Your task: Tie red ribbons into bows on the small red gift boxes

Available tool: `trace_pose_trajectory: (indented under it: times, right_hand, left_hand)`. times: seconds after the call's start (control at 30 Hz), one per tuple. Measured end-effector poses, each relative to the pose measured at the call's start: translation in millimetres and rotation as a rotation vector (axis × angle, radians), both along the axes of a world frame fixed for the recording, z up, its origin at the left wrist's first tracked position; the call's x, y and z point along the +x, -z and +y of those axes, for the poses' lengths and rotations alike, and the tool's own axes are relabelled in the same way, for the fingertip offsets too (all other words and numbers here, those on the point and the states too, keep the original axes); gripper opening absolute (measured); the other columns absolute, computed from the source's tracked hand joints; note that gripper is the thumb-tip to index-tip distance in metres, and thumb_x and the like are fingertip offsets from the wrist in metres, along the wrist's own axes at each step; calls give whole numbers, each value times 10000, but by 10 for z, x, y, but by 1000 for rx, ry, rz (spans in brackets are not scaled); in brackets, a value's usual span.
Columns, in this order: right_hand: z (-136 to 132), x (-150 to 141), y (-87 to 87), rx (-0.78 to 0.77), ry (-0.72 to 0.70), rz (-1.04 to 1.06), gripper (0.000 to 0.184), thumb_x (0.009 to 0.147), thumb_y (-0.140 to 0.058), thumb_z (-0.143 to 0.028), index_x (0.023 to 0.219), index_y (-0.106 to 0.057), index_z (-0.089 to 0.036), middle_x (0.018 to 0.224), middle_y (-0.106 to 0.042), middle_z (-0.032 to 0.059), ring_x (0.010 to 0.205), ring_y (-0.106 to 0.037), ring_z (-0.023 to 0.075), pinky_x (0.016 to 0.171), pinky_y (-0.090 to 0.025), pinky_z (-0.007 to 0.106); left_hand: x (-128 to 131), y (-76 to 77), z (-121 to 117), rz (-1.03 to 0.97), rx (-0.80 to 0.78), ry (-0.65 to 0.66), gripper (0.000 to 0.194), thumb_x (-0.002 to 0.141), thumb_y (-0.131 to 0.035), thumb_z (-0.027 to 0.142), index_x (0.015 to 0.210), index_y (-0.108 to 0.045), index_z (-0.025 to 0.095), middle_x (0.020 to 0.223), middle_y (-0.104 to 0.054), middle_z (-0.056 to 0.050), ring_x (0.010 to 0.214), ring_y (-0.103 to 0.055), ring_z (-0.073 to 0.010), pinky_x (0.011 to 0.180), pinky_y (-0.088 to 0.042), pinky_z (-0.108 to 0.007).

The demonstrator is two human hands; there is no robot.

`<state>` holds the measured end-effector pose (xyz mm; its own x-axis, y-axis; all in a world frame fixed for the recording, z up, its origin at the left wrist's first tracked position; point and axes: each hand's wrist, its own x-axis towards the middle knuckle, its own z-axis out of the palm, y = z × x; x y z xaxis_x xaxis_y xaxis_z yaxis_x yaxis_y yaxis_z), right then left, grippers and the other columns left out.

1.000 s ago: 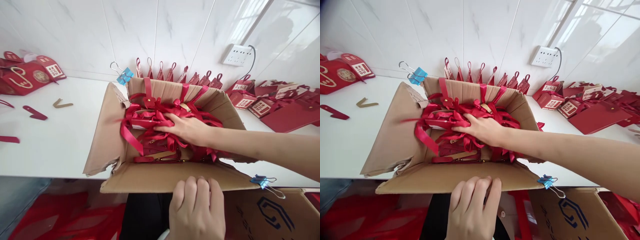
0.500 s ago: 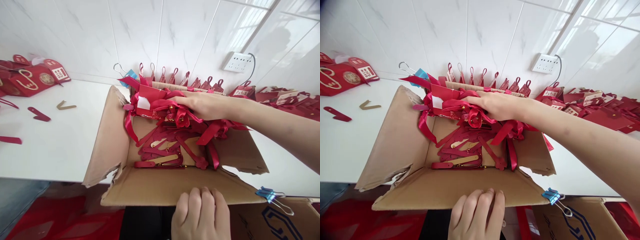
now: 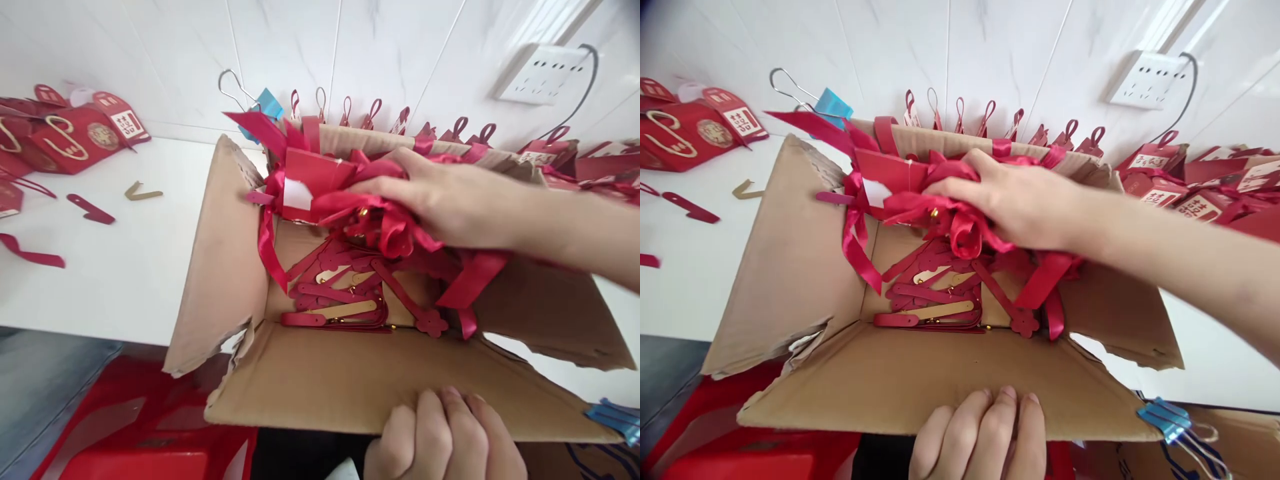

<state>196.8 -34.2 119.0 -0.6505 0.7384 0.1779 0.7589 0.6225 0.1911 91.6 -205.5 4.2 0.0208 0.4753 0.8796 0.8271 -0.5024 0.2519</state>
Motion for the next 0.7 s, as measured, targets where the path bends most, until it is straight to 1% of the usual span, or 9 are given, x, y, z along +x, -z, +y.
trace_pose_trajectory:
  times: [0.07, 0.13, 0.2, 0.27, 0.33, 0.43, 0.5, 0.57, 0.7]
  right_hand:
    - [-184, -127, 308, 44, -46, -76, 546, 838, -532, -138, 1362, -417, -234, 1435, -339, 179, 1125, -501, 364, 738, -508, 465]
    - [-372, -255, 608, 45, -134, -137, 526, 821, -563, -195, 1337, -458, -201, 1475, -280, 200, 1202, -423, 420, 788, -486, 536]
    - [-506, -356, 811, 29, -179, -185, 462, 835, -546, -214, 1296, -513, -216, 1489, -272, 181, 1174, -455, 412, 755, -492, 524]
    - [-546, -413, 872, 27, -157, -216, 415, 867, -488, -174, 1270, -541, -255, 1473, -318, 165, 1062, -544, 362, 667, -501, 448]
    - [-485, -417, 802, 26, -127, -249, 429, 884, -431, -117, 1268, -536, -278, 1409, -414, 173, 914, -606, 291, 578, -472, 349]
    - [-266, -337, 550, -11, -162, -292, 459, 875, -399, -67, 1290, -492, -241, 1237, -538, 176, 785, -613, 215, 502, -392, 261]
    - [-100, -251, 355, -53, -188, -261, 458, 858, -413, -65, 1293, -464, -200, 1160, -550, 161, 758, -599, 196, 503, -382, 256]
    - [39, -170, 178, -112, -194, -189, 430, 842, -463, -106, 1266, -462, -174, 1114, -544, 143, 747, -584, 194, 541, -411, 277]
    - [190, -85, -61, -208, -187, -69, 380, 814, -509, -136, 1184, -492, -220, 1059, -542, 102, 825, -571, 222, 688, -473, 348]
  left_hand:
    - [-20, -45, 25, 35, -49, 14, 126, 804, -596, 122, 730, -667, 196, 711, -649, 14, 702, -570, -116, 754, -357, -299]
    - [-37, -87, 52, 58, -63, 32, 59, 797, -633, 171, 747, -659, 189, 709, -647, 8, 679, -570, -119, 754, -362, -305]
    - [-48, -105, 65, 64, -60, 37, 53, 793, -646, 187, 741, -653, 185, 698, -641, 6, 665, -564, -118, 750, -362, -304]
    - [-48, -94, 58, 51, -50, 22, 75, 800, -629, 165, 731, -652, 183, 694, -637, 7, 667, -563, -116, 753, -362, -302]
    - [-35, -66, 37, 45, -45, 18, 104, 806, -601, 130, 736, -656, 185, 699, -635, 9, 682, -567, -114, 758, -361, -299]
    - [2, -28, 4, -19, -77, 11, 166, 806, -553, 76, 728, -659, 178, 691, -637, 4, 701, -568, -121, 763, -360, -299]
    - [22, -16, -6, -88, -106, 5, 206, 812, -518, 54, 709, -658, 167, 679, -639, -6, 711, -563, -134, 768, -357, -308]
    - [19, -12, -2, -110, -120, 20, 227, 821, -496, 50, 711, -662, 161, 681, -644, -14, 721, -557, -147, 776, -354, -317]
    - [-43, -2, 38, -36, -92, 93, 239, 840, -473, 64, 752, -677, 152, 712, -650, -25, 735, -551, -159, 779, -347, -323]
